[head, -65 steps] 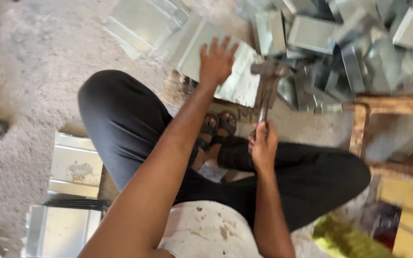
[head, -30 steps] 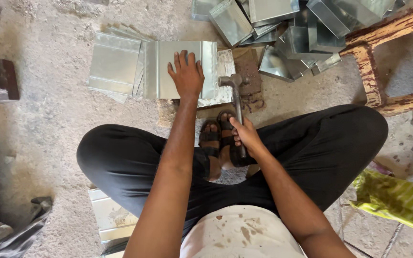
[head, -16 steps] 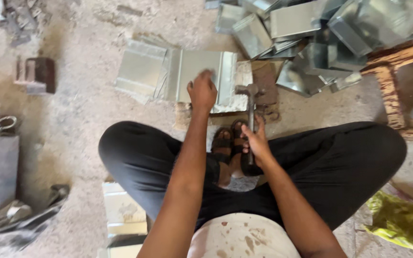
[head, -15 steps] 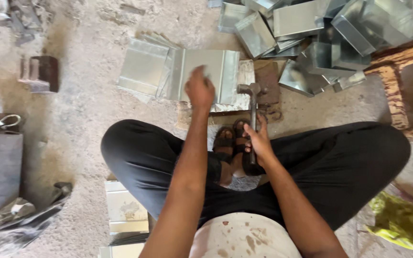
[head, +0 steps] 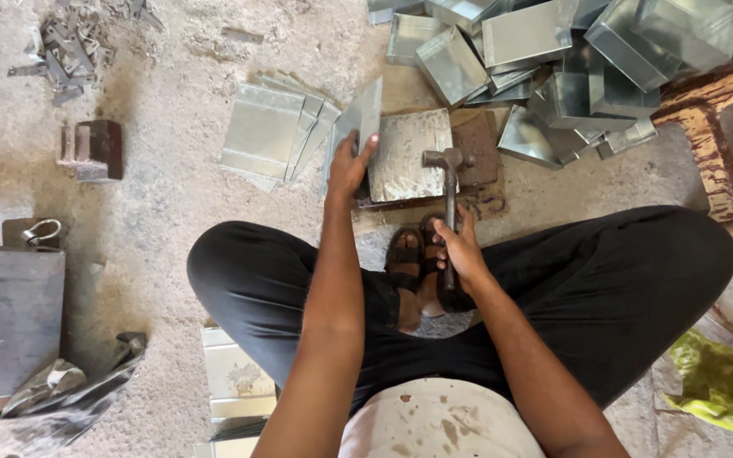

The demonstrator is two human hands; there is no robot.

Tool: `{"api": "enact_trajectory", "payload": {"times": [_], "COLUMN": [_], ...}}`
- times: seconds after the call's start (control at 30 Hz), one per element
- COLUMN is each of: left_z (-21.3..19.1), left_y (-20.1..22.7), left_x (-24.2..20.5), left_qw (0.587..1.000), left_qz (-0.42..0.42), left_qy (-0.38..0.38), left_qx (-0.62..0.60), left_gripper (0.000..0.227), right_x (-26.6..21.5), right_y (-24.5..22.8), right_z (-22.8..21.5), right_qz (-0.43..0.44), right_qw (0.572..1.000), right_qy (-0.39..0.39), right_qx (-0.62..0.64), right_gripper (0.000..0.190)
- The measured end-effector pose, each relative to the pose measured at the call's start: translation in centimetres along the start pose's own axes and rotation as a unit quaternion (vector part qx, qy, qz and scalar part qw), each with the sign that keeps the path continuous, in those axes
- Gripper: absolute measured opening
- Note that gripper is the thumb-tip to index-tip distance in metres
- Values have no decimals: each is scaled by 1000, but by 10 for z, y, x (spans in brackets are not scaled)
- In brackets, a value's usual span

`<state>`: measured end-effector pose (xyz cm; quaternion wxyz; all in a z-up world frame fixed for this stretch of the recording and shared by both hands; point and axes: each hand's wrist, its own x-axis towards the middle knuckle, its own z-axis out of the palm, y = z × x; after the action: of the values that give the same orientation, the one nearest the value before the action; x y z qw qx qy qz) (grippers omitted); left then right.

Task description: The person sits on the floor and uses a hammer to strike rectangular metal pieces placed on a wooden block. They repeatedly pick up the metal pieces, position them, and hit them with the hammer to shape or flatten them.

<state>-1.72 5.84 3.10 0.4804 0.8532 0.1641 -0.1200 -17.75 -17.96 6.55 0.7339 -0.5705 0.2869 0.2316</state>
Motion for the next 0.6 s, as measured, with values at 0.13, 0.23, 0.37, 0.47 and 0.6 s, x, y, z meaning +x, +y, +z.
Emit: {"api": "enact_trajectory", "payload": {"times": [0.13, 0.23, 0.37, 0.47, 0.6], "left_z": [4, 12, 23, 32, 9], "left_y": [24, 31, 13, -9, -14], "left_x": [-9, -24, -20, -5, 7], "left_qw": [981, 959, 933, 902, 955], "left_qz": [38, 78, 151, 240, 87], "left_qy": [-67, -22, 79, 181, 185], "left_qx": [178, 273, 316, 309, 215], "left_gripper": [109, 101, 77, 36, 25], "right_x": [3, 6, 2, -2, -6], "right_y": [5, 5, 1, -6, -9], "right_z": [2, 0, -1, 1, 0], "right_qz": [0, -4, -7, -5, -10], "right_qw": [1000, 1000, 1000, 1000, 1000], "right_qy": [-8, -10, -8, -9, -10], "right_qx": [16, 20, 18, 16, 19], "right_gripper": [71, 72, 68, 66, 64]}}
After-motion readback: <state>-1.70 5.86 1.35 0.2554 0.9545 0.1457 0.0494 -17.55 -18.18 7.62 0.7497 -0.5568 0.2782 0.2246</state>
